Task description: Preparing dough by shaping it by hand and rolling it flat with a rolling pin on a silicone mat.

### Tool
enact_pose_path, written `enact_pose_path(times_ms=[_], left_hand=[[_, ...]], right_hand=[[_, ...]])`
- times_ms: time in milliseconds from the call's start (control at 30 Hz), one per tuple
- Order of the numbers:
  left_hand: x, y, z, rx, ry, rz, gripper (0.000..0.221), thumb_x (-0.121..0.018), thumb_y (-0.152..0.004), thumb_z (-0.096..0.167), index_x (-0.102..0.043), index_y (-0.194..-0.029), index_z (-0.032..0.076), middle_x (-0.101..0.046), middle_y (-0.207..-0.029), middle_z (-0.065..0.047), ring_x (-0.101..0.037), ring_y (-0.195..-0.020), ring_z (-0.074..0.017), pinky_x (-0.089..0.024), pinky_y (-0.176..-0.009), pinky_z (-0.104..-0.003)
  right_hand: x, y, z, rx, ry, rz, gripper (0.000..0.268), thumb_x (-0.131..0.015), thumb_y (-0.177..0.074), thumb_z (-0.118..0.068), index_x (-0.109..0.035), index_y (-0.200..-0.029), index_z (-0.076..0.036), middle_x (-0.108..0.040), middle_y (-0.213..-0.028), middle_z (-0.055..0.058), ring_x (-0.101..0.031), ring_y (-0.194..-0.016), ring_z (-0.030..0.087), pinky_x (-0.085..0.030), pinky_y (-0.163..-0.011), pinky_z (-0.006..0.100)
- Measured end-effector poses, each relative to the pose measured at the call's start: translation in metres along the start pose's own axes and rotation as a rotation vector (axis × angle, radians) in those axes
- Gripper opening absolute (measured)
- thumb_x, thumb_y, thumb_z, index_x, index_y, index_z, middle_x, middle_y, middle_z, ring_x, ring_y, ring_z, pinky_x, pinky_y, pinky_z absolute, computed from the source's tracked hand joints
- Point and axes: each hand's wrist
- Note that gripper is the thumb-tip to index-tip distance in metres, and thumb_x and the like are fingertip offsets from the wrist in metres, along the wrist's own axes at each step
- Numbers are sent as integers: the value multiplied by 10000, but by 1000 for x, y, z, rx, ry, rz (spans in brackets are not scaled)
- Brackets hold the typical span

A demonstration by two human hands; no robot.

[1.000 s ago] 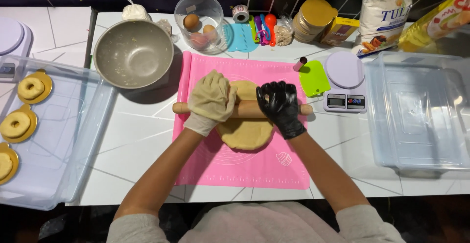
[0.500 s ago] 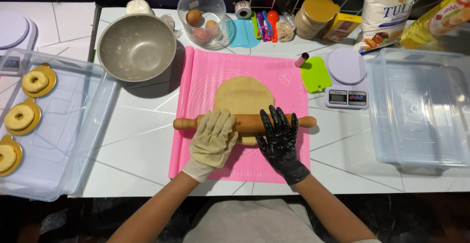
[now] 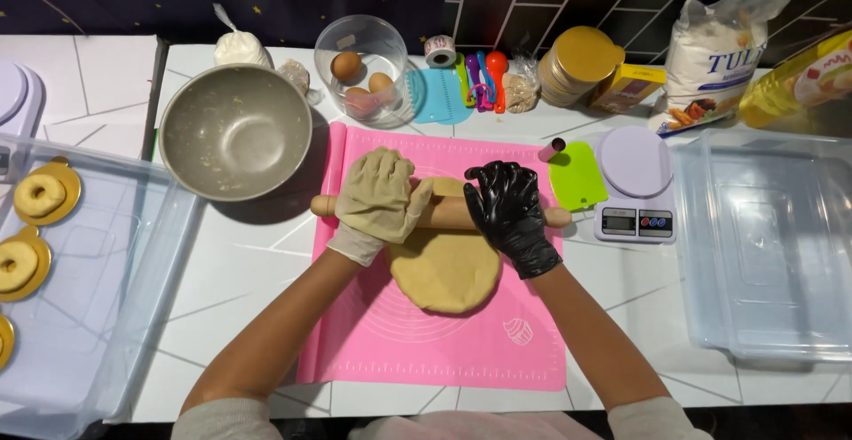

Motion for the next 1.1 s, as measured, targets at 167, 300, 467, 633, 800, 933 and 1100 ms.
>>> enact_pose_path(times_ms=[167, 300, 467, 633, 800, 933, 1100], left_hand=[[-16, -24, -18, -23, 15, 1, 299, -452, -943, 445, -522, -863, 165, -456, -803, -28, -549, -785, -277, -454, -680, -407], [-46, -32, -27, -20, -7, -6, 313, -449, -969, 428, -523, -821, 161, -466, -757, -39, -551, -741, -280, -439, -651, -405], [-47, -45, -36, 71, 8, -124, 428, -442, -1018, 454, -599, -761, 150, -599, -706, -63, -637, -719, -308, -464, -627, -413], [-21, -20, -13, 119, 23, -285, 523, -369, -1041, 494, -670, -987, 70, -672, -998, -142, -600, -1081, -330, -424, -966, -435], [31, 32, 33, 127, -59, -506, 639, -350, -1015, 534, -652, -1236, 16, -683, -1254, -191, -527, -1354, -378, -350, -1156, -465], [57, 85, 62, 14, -103, -88, 453, -515, -940, 343, -611, -1306, 95, -646, -1282, -128, -586, -1275, -316, -390, -1172, -469], [91, 82, 79, 72, 49, -130, 589, -597, -933, 398, -579, -1429, 81, -595, -1427, -157, -469, -1422, -329, -286, -1266, -484]], right_hand=[[-54, -5, 31, 136, 138, 181, 236, -667, -966, -354, -699, -1087, -154, -594, -939, 121, -631, -836, 339, -521, -749, 468], [-54, -42, 37, 19, -68, -20, 296, -575, -1032, -385, -631, -837, -171, -566, -699, 33, -652, -712, 304, -513, -624, 417], [-51, -56, 45, 10, -58, 65, 253, -636, -1026, -285, -622, -797, -178, -564, -625, 10, -664, -650, 278, -542, -588, 387], [-34, -23, 24, 104, 99, 143, 156, -658, -997, -314, -645, -936, -172, -574, -771, 41, -643, -731, 270, -529, -629, 385], [18, 34, -22, -99, -93, 114, 229, -664, -998, -371, -719, -1158, -216, -677, -962, 20, -688, -896, 240, -559, -800, 394], [38, 86, -46, -79, -72, 34, 475, -642, -968, -349, -597, -1408, -176, -621, -1306, 65, -589, -1253, 253, -314, -1187, 461], [62, 96, -54, -23, -150, 0, 597, -592, -1006, -293, -485, -1556, -84, -469, -1574, 177, -425, -1471, 334, -201, -1266, 530]])
Point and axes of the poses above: each hand's wrist, its own y-axis away from the middle knuckle, its own x-axis out of the back of the hand, z = x × y
